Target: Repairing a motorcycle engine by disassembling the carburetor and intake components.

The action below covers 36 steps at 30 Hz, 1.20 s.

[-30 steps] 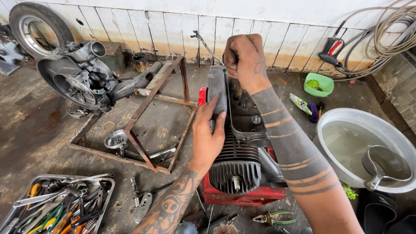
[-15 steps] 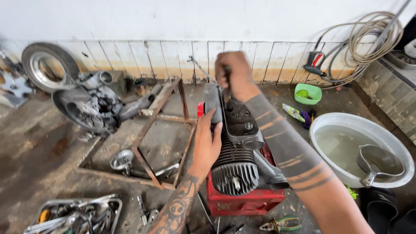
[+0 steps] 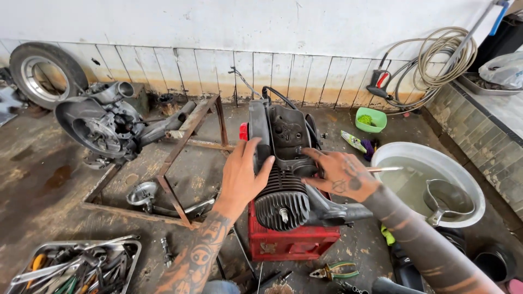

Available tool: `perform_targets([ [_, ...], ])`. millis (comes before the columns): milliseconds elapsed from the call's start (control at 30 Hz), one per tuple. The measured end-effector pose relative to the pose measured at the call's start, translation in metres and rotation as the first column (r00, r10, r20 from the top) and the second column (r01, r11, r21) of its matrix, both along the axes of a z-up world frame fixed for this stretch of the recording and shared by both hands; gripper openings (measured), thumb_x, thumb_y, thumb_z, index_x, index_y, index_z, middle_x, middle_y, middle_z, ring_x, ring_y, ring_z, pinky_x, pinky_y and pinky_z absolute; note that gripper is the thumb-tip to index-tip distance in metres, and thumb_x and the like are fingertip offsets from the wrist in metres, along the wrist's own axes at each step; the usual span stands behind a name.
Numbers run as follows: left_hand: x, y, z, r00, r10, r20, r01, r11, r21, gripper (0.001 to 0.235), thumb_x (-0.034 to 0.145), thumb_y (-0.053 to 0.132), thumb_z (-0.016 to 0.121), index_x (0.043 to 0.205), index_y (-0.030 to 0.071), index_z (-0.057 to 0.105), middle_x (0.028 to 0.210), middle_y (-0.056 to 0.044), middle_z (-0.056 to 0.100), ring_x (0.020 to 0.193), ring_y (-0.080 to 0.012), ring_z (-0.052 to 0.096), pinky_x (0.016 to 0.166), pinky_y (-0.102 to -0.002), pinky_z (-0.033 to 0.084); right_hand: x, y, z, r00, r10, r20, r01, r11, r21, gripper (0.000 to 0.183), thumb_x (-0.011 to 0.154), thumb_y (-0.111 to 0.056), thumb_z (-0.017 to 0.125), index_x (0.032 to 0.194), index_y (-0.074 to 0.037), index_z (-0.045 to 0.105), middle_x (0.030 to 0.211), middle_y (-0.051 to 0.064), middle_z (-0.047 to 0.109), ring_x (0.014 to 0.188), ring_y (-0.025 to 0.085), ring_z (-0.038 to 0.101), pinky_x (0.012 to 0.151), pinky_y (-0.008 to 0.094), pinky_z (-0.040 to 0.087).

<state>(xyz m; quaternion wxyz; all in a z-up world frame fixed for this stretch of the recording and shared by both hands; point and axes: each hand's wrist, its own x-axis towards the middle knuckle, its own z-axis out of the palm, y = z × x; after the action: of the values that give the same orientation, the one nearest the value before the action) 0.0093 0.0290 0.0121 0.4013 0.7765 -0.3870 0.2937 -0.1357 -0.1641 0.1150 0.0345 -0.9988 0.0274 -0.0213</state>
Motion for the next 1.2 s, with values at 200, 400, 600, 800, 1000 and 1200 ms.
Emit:
perform_targets([
  [200, -0.009, -0.001, 0.001, 0.942, -0.274, 0.193, 0.220, 0.939, 0.263, 0.043, 0.091, 0.030, 0.072, 0.127, 0.008, 0.063, 0.109, -0.017, 0.065, 0.100, -0.0374, 0.070, 0.079, -0.043, 0.059, 0.020, -0.041, -0.050, 0.892, 0.250, 0.375, -0.262, 0.965, -0.020, 0.035, 0.092, -0.031, 0.063, 0.119, -0.008, 0.062, 0.091, 0.018, 0.071, 0.079, 0.045, 0.072, 0.062, 0.057, 0.060],
  [400, -0.009, -0.005, -0.011, 0.976, -0.162, 0.146, 0.123, 0.962, 0.245, 0.040, 0.097, 0.029, 0.066, 0.134, 0.016, 0.059, 0.109, -0.011, 0.068, 0.104, -0.0328, 0.071, 0.079, -0.042, 0.061, 0.023, -0.046, -0.048, 0.843, 0.390, 0.370, -0.325, 0.918, -0.226, 0.032, 0.095, -0.028, 0.059, 0.117, -0.005, 0.063, 0.087, 0.016, 0.068, 0.074, 0.040, 0.072, 0.058, 0.053, 0.059],
  [600, -0.008, -0.007, -0.009, 0.973, -0.215, 0.080, 0.190, 0.952, 0.241, 0.039, 0.097, 0.019, 0.065, 0.134, 0.011, 0.056, 0.113, -0.015, 0.065, 0.105, -0.0376, 0.069, 0.074, -0.045, 0.062, 0.025, -0.051, -0.059, 0.881, 0.319, 0.351, -0.281, 0.947, -0.155, 0.032, 0.098, -0.032, 0.058, 0.122, -0.012, 0.064, 0.096, 0.013, 0.072, 0.087, 0.038, 0.075, 0.064, 0.048, 0.062],
  [800, -0.007, -0.006, -0.015, 0.977, -0.213, 0.027, 0.201, 0.951, 0.236, 0.043, 0.094, 0.018, 0.067, 0.134, 0.011, 0.054, 0.114, -0.014, 0.063, 0.106, -0.0382, 0.069, 0.076, -0.046, 0.063, 0.017, -0.042, -0.055, 0.908, 0.210, 0.362, -0.255, 0.964, 0.079, 0.034, 0.097, -0.025, 0.064, 0.128, -0.011, 0.065, 0.103, 0.019, 0.073, 0.092, 0.042, 0.074, 0.067, 0.054, 0.063],
  [1000, -0.016, 0.012, -0.007, 0.972, -0.227, -0.056, 0.233, 0.913, 0.336, 0.056, 0.096, 0.016, 0.063, 0.150, 0.016, 0.046, 0.126, -0.020, 0.057, 0.108, -0.0465, 0.066, 0.075, -0.054, 0.063, -0.030, -0.060, -0.080, 0.921, -0.026, 0.390, -0.104, 0.945, 0.309, 0.070, 0.074, -0.026, 0.074, 0.138, -0.020, 0.047, 0.079, 0.005, 0.063, 0.071, 0.037, 0.070, 0.057, 0.052, 0.051],
  [1200, -0.024, 0.041, -0.027, 0.949, -0.266, -0.172, 0.315, 0.841, 0.441, 0.068, 0.097, 0.019, 0.063, 0.158, 0.012, 0.036, 0.131, -0.030, 0.056, 0.110, -0.0548, 0.064, 0.077, -0.060, 0.061, -0.102, -0.067, -0.136, 0.817, 0.304, 0.490, -0.452, 0.866, 0.215, 0.057, 0.078, 0.002, 0.061, 0.128, 0.008, 0.034, 0.115, 0.028, 0.061, 0.088, 0.057, 0.062, 0.098, 0.073, 0.042],
])
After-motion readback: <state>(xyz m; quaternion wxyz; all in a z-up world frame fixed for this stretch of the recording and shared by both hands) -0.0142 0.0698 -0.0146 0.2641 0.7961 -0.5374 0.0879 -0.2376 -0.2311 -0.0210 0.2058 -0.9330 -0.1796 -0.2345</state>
